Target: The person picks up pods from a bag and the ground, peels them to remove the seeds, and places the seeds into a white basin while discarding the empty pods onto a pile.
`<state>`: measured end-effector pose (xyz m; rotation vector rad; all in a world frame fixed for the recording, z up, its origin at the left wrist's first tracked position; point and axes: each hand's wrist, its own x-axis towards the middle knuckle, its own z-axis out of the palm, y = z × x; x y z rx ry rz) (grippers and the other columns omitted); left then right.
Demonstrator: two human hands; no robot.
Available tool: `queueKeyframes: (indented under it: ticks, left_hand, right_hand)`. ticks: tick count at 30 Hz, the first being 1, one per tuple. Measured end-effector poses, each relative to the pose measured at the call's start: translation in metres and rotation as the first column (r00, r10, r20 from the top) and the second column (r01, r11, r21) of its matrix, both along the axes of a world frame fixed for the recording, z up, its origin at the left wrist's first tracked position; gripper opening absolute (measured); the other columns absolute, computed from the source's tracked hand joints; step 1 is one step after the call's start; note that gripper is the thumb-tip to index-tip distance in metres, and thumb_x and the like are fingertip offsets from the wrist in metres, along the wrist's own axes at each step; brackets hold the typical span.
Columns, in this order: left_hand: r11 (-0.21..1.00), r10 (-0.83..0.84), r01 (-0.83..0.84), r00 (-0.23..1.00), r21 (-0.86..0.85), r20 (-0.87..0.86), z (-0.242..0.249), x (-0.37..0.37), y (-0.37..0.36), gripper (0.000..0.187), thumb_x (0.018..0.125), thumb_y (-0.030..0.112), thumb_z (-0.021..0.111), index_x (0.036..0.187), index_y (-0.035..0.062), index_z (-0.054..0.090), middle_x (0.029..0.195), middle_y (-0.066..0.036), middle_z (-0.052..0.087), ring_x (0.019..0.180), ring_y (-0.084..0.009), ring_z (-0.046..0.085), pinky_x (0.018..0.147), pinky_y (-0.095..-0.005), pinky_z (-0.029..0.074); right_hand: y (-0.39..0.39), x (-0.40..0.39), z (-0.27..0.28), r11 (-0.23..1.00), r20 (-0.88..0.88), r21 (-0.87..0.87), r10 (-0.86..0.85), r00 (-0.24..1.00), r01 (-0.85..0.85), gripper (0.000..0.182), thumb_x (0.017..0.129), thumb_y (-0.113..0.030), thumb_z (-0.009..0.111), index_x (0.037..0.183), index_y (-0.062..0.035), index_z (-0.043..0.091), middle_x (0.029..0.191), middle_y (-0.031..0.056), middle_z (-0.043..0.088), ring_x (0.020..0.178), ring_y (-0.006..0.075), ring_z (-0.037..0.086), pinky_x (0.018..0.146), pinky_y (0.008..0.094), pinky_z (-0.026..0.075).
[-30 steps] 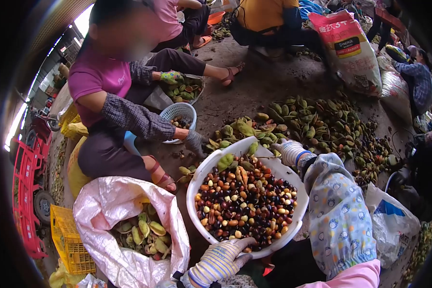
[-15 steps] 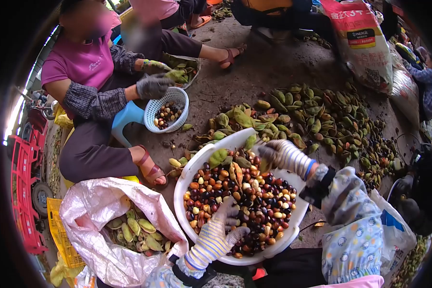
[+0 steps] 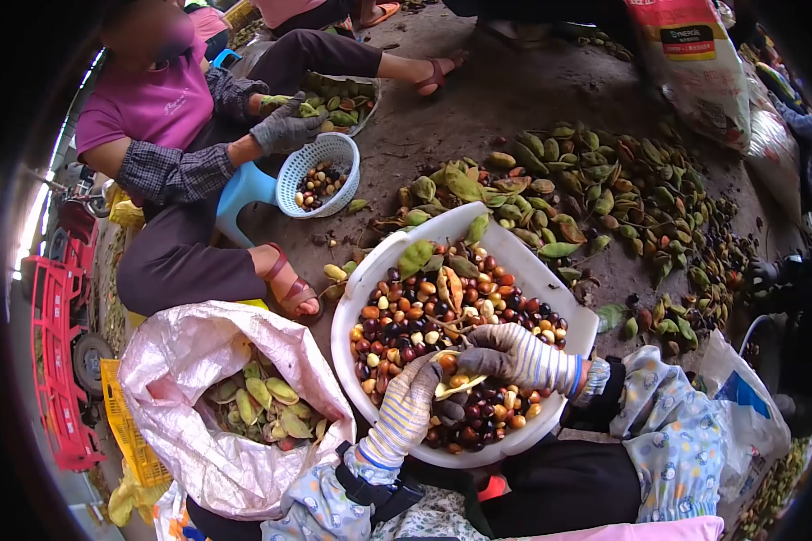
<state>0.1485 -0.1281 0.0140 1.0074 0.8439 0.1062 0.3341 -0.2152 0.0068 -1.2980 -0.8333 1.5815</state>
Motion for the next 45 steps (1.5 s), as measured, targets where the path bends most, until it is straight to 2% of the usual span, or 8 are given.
queueKeyframes:
  ticks: [4,8,12,18,26,32,36,45]
  left_hand:
    - [0.982,-0.136,0.16,0.97,0.104,-0.201,0.023,0.01,0.002,0.033,0.096,0.022,0.043,0.117,0.0006,0.055,0.093,-0.006,0.065,0.069,-0.0135,0.062,0.052,-0.0206,0.05]
    - [0.727,-0.199,0.261,0.965,0.635,-0.169,-0.013,-0.003,0.0,0.031,0.093,0.023,0.048,0.109,-0.0007,0.06,0.084,-0.008,0.065,0.072,-0.0136,0.063,0.054,-0.0221,0.05]
    - [0.913,-0.277,0.361,0.891,0.19,-0.359,-0.003,-0.008,-0.001,0.03,0.091,0.025,0.052,0.107,0.0009,0.061,0.08,-0.009,0.066,0.064,-0.0135,0.062,0.05,-0.0266,0.051]
    - [0.92,-0.263,0.352,0.88,0.172,-0.394,-0.008,-0.012,-0.005,0.032,0.088,0.031,0.057,0.101,0.0019,0.062,0.078,-0.005,0.065,0.057,-0.0128,0.061,0.048,-0.0256,0.05]
    - [0.912,-0.138,0.224,0.956,0.345,-0.258,0.041,-0.019,0.004,0.035,0.092,0.029,0.052,0.118,0.0044,0.056,0.078,-0.005,0.063,0.057,-0.008,0.058,0.051,-0.02,0.047]
    - [0.746,0.224,-0.009,0.945,0.666,-0.237,0.128,-0.073,0.047,0.038,0.093,0.029,0.051,0.121,0.0032,0.054,0.096,-0.009,0.063,0.07,-0.011,0.06,0.06,-0.0228,0.05]
    - [0.141,0.201,0.537,0.807,0.832,-0.555,0.139,-0.134,0.089,0.033,0.083,0.003,0.052,0.115,-0.0001,0.056,0.105,-0.018,0.057,0.096,-0.0257,0.058,0.084,-0.0335,0.046]
    - [0.319,-0.128,0.455,0.89,0.831,-0.438,0.102,-0.033,0.041,0.038,0.079,0.013,0.066,0.114,0.0044,0.056,0.099,-0.015,0.062,0.076,-0.0255,0.063,0.069,-0.0325,0.05]
  right_hand:
    - [0.012,0.018,0.036,0.913,0.573,-0.292,0.407,0.711,-0.287,0.05,0.076,-0.05,0.068,0.092,-0.0023,0.062,0.065,0.0082,0.06,0.069,0.018,0.061,0.063,0.0314,0.048]
    - [0.009,0.003,0.026,0.953,0.821,0.137,0.045,0.569,-0.272,0.061,0.069,-0.049,0.072,0.104,-0.0027,0.057,0.084,0.0173,0.063,0.082,0.0365,0.062,0.071,0.0425,0.05]
    - [0.005,-0.019,-0.002,0.915,0.667,0.111,0.221,0.711,-0.388,0.046,0.073,-0.034,0.071,0.102,-0.003,0.054,0.088,0.0175,0.063,0.081,0.0357,0.062,0.068,0.0416,0.05]
    - [0.0,-0.044,-0.019,0.922,0.762,0.173,0.098,0.64,-0.348,0.038,0.074,-0.026,0.068,0.1,-0.0051,0.051,0.08,0.0181,0.062,0.076,0.0362,0.062,0.064,0.0407,0.05]
    - [0.017,0.001,-0.026,0.988,-0.229,0.054,0.154,0.961,-0.146,0.02,0.082,-0.01,0.063,0.1,-0.0028,0.058,0.085,-0.0003,0.06,0.078,0.006,0.054,0.068,0.0222,0.047]
    - [0.055,-0.008,-0.021,0.941,0.358,0.248,0.133,0.924,-0.231,0.049,0.078,-0.031,0.068,0.118,-0.006,0.054,0.107,0.016,0.06,0.1,0.0275,0.059,0.087,0.0364,0.046]
    - [0.073,0.018,-0.041,0.982,0.801,-0.027,0.132,0.584,-0.186,0.048,0.078,-0.033,0.065,0.117,-0.006,0.054,0.111,0.0202,0.057,0.102,0.035,0.057,0.084,0.0403,0.048]
    - [0.096,0.015,-0.073,0.966,0.924,-0.257,0.249,0.29,-0.01,0.047,0.08,-0.023,0.058,0.119,0.0005,0.045,0.108,0.0227,0.057,0.101,0.0347,0.058,0.083,0.0417,0.048]
